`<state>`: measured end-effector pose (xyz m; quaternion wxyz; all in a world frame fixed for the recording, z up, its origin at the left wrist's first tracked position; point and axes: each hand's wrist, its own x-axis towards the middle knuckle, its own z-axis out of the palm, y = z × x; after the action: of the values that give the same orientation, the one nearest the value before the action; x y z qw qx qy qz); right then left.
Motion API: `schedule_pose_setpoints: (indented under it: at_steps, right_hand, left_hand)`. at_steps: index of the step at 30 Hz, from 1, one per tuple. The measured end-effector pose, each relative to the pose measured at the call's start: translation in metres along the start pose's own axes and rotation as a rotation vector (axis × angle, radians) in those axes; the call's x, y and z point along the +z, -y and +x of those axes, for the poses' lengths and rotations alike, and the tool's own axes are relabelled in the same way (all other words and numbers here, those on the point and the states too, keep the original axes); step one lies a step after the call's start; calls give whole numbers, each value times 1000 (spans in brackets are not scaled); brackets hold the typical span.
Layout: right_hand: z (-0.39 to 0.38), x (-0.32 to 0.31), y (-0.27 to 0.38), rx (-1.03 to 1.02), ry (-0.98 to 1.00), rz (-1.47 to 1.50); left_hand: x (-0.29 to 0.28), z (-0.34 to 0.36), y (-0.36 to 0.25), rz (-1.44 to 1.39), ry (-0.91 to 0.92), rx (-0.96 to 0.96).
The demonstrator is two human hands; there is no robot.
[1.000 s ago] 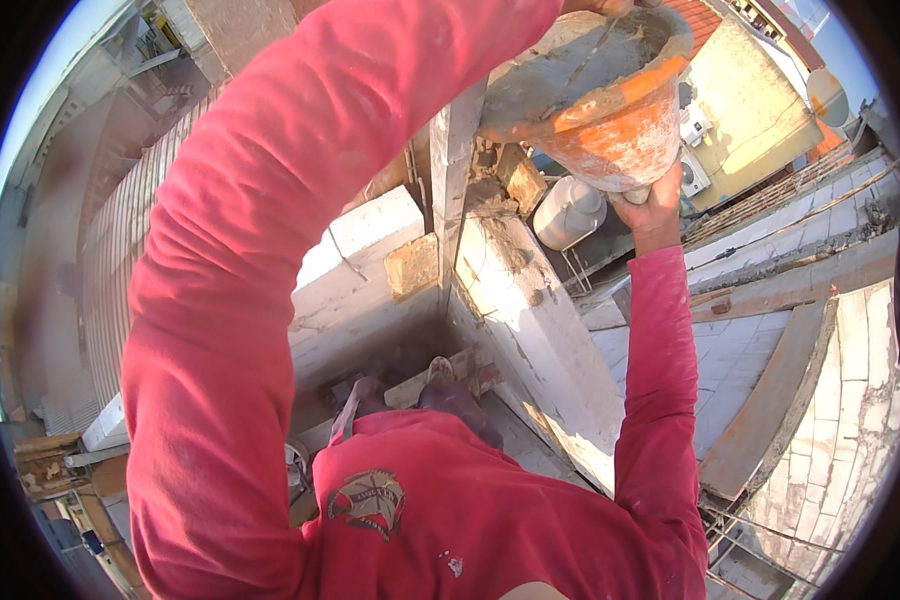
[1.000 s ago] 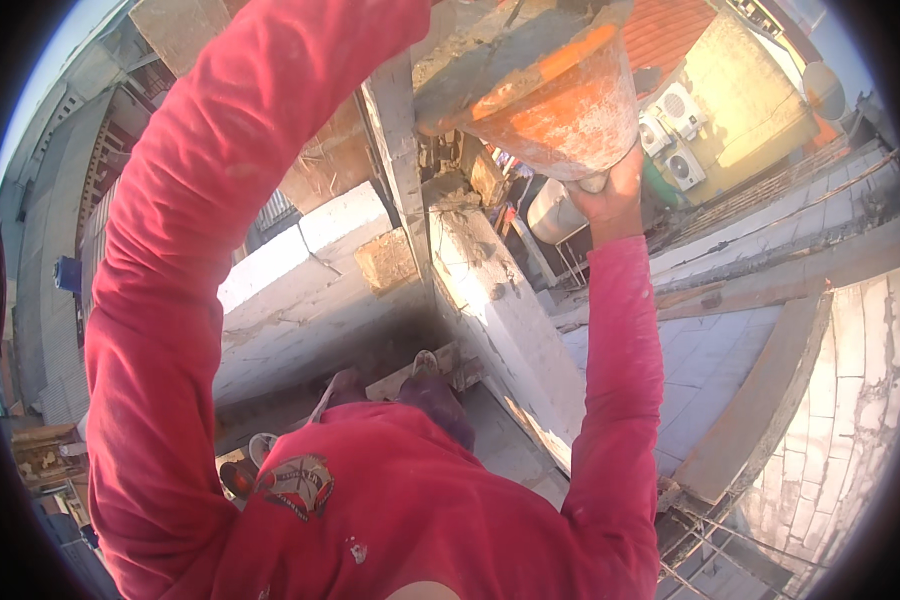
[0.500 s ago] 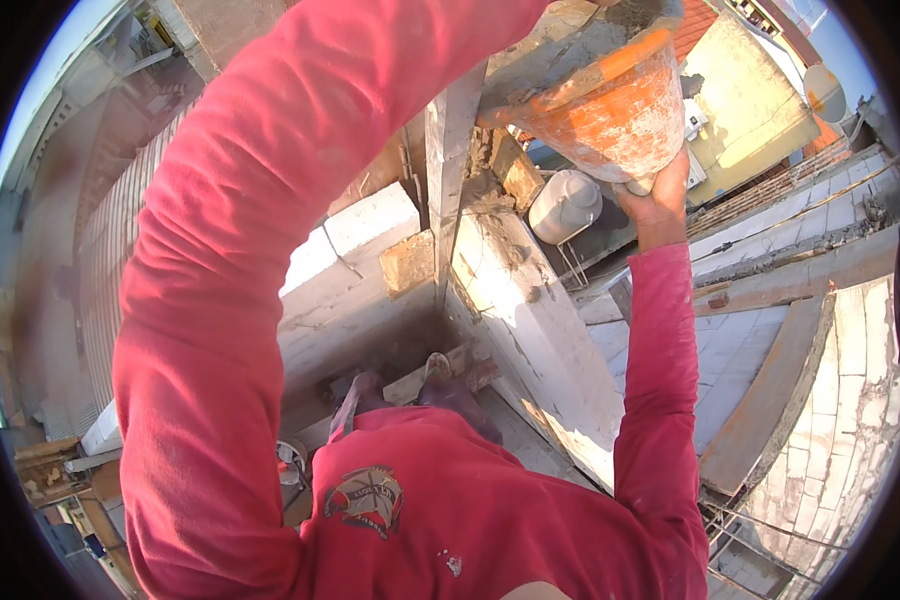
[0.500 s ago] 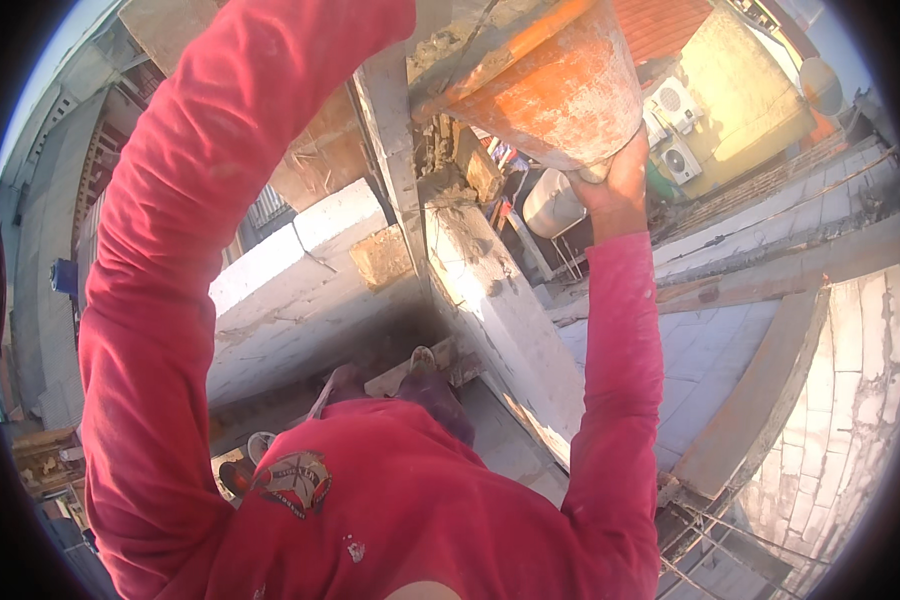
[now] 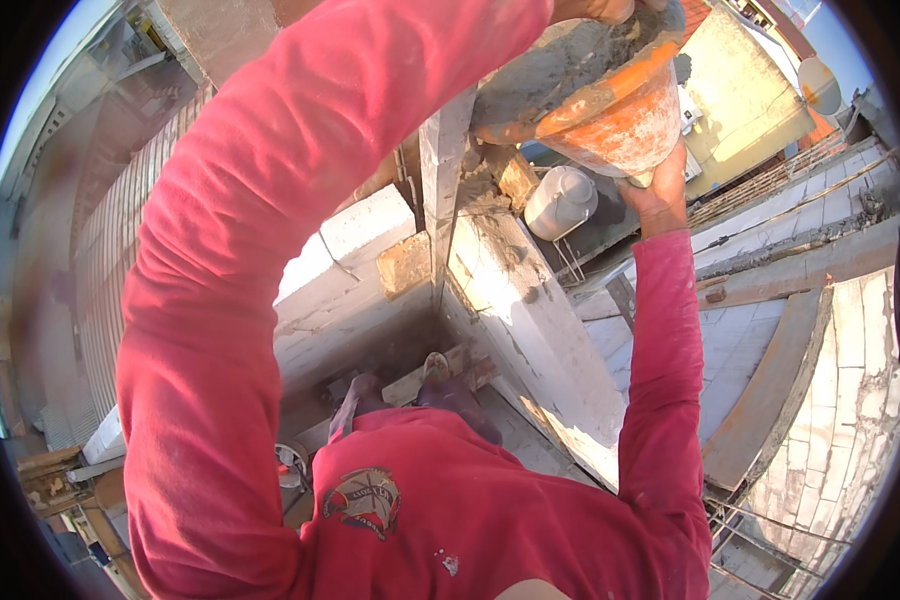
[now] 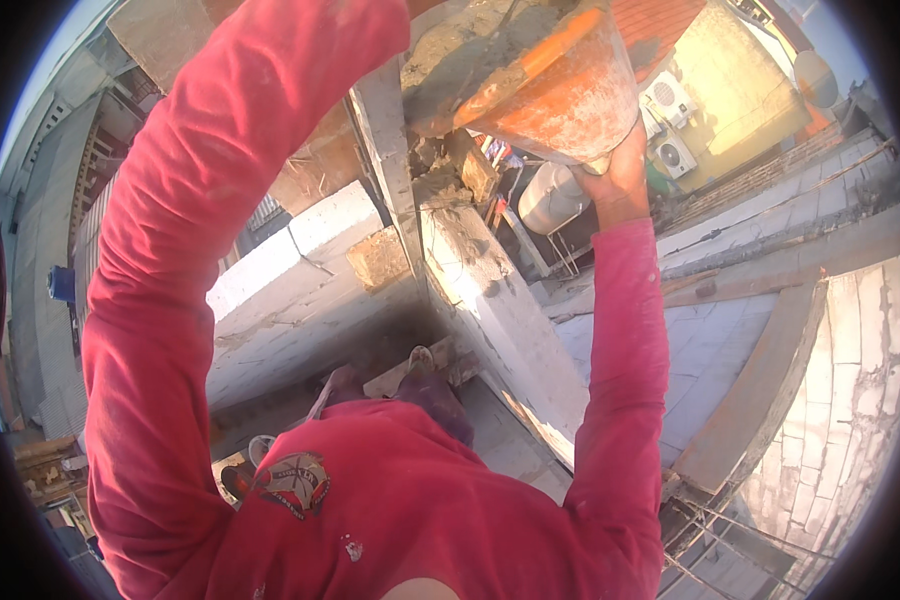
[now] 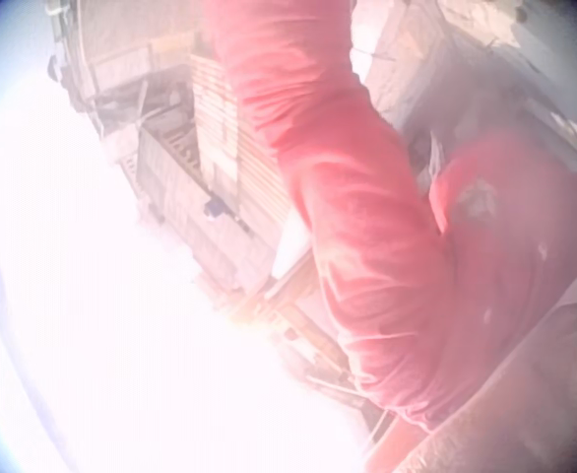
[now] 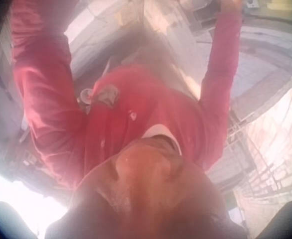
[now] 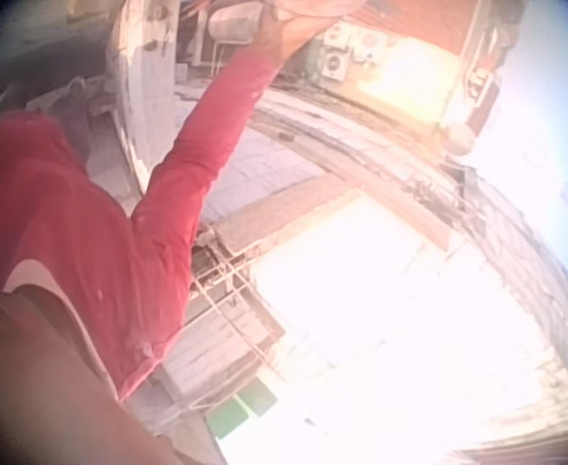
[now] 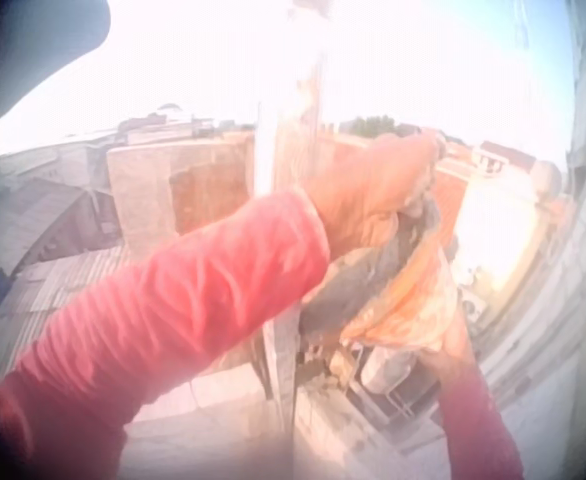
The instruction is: The person installs white tiles on a wall using a hammer and trowel. They place tiles, tap them into position, and apply mortar between tiles. The person also retrieves nails from a bucket and uses a trowel to spread mortar.
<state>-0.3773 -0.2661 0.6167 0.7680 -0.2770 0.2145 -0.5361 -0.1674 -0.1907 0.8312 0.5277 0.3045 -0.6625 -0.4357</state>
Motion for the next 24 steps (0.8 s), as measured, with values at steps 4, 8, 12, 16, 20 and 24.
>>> schedule_pose_setpoints:
  at_steps: [4,8,12,16,20,24]
  right_hand:
    - [-1,1,-1,4,-65,-55]
    - [-2,4,0,-31,15,-27]
    - [5,5,9,-7,52,-62]
    - [12,-3,12,-16,71,-60]
    - [9,4,10,-25,52,-56]
    - [-1,5,6,-65,38,-60]
  left_hand:
    - [1,-7,8,-28,22,42]
    - [1,-9,-1,-21,9,6]
    - [1,-13,-1,-45,4,-16]
    - [2,-16,-1,-50,5,-30]
    - [0,-21,0,-54,-4,-45]
    - [2,-27,1,-69,-7,-64]
